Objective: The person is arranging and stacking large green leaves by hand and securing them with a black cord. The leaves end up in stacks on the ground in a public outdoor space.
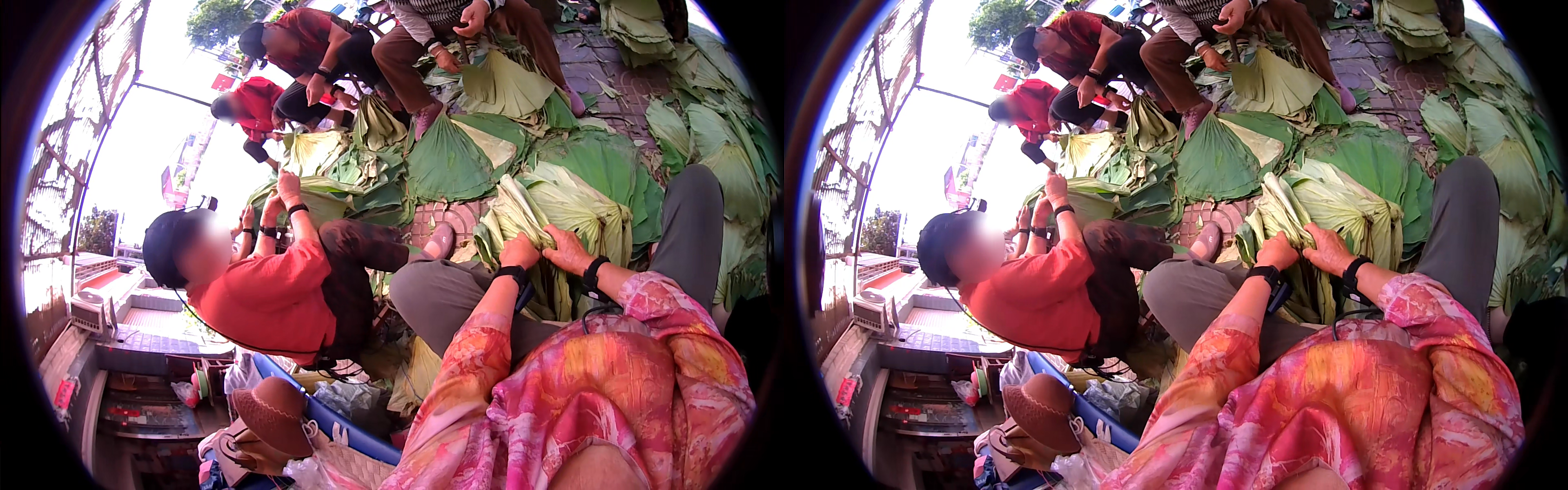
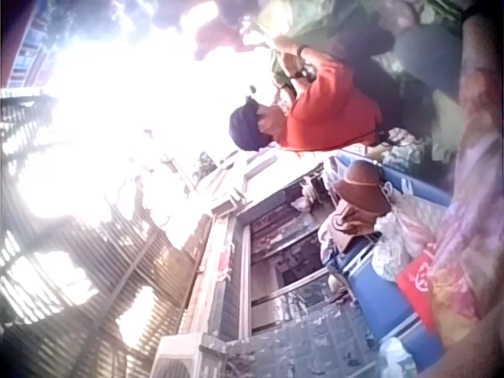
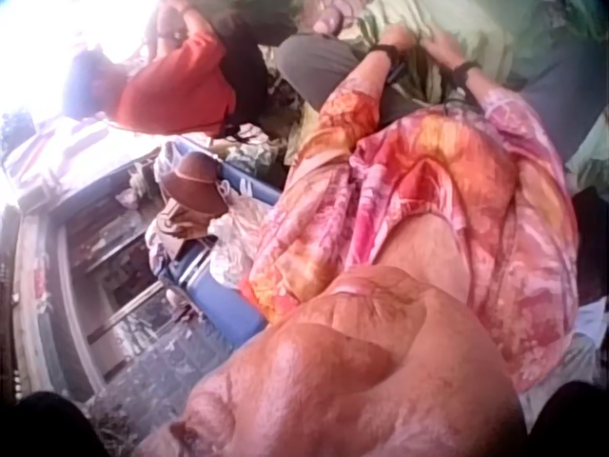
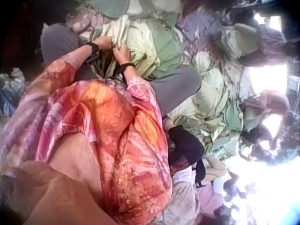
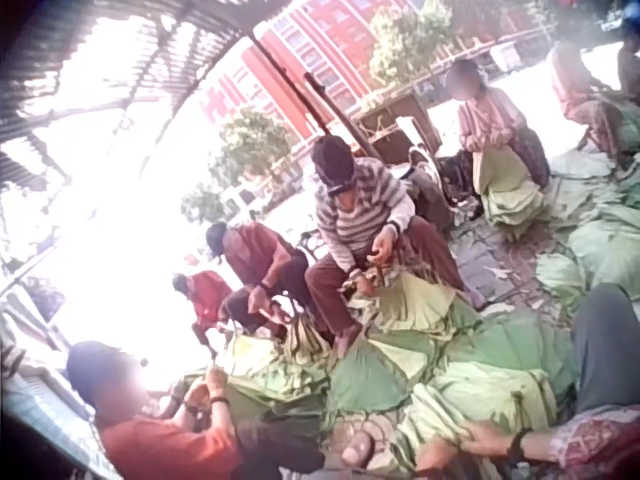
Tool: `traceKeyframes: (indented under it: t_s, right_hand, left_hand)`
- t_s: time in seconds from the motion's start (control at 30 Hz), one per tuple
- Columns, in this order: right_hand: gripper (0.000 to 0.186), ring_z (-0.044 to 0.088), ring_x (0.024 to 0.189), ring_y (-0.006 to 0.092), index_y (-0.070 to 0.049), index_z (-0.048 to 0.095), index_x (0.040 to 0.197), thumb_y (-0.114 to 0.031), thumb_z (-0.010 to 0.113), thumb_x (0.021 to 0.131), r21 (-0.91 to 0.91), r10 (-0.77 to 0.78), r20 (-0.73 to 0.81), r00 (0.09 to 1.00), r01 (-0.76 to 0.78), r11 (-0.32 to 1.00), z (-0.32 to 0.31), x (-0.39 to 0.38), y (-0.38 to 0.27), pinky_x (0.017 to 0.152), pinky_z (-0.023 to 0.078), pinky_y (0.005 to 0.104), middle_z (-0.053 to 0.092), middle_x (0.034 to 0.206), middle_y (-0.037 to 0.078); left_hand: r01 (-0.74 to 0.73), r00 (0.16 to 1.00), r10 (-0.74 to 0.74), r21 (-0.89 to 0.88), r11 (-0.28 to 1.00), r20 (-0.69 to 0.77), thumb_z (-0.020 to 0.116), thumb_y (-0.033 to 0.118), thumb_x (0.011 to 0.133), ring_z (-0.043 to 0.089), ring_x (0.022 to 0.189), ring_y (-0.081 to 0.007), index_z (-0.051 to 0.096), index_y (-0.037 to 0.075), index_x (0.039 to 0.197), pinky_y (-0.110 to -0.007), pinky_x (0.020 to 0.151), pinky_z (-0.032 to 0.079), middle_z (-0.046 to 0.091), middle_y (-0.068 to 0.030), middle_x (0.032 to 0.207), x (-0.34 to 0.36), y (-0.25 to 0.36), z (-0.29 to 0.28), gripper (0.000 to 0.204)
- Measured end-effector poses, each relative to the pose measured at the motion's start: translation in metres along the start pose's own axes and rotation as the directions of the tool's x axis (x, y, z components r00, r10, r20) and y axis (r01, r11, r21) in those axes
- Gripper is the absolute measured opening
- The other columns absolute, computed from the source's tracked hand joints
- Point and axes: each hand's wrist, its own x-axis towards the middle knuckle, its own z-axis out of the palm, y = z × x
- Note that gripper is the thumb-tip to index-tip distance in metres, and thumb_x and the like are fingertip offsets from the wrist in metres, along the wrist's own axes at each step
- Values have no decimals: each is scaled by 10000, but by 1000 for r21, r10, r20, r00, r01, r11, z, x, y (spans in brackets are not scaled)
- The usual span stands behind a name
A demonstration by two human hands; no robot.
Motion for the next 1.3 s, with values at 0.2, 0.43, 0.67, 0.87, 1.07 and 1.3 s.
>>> traceKeyframes:
  t_s: [0.2,0.43,0.67,0.87,1.07,1.3]
  right_hand:
    - [545,593,860,418,-95,463,1241,-158,595,716,-43,-170,-43,985,168,985,0,-2,-4,773,477,457,622,905,239]
    - [556,586,834,418,-83,464,1245,-186,590,713,-81,-185,15,983,185,979,-13,1,-12,733,472,459,610,859,244]
    - [686,582,883,396,-81,381,1309,-176,674,695,-16,-216,95,972,218,976,-7,5,2,764,465,449,600,897,215]
    - [655,575,898,380,-126,390,1320,-98,605,702,-38,-284,34,958,285,958,3,8,13,777,458,442,588,903,191]
    - [687,567,954,368,-142,411,1350,-85,610,695,-5,-191,147,970,194,981,1,6,4,844,458,407,570,976,192]
    - [441,614,821,387,-103,577,1108,-22,533,677,41,-229,62,971,227,973,-8,10,7,700,480,447,637,822,191]
  left_hand:
    - [-32,994,30,23,999,102,755,326,650,590,1057,-345,489,-4,1164,-406,888,479,616,-227,1102,-4,1,-16,666]
    - [-18,966,89,-278,960,244,824,159,617,596,598,-192,554,-10,960,-335,471,499,605,-86,726,10,-25,-25,469]
    - [-39,987,90,-345,938,134,805,270,651,565,513,-169,535,-26,876,-311,453,468,598,-89,640,-2,-16,-30,460]
    - [-5,1000,6,-86,996,16,757,408,677,658,642,-263,546,-17,1044,-371,668,515,672,-152,768,-3,-14,-26,600]
    - [-154,988,151,-140,978,-28,686,307,745,612,997,-342,436,71,1313,-410,852,477,633,-239,1037,4,-24,-17,664]
    - [-117,989,122,-64,991,82,594,260,767,592,1021,-354,553,191,1228,-419,867,466,631,-210,1058,9,-26,-20,468]
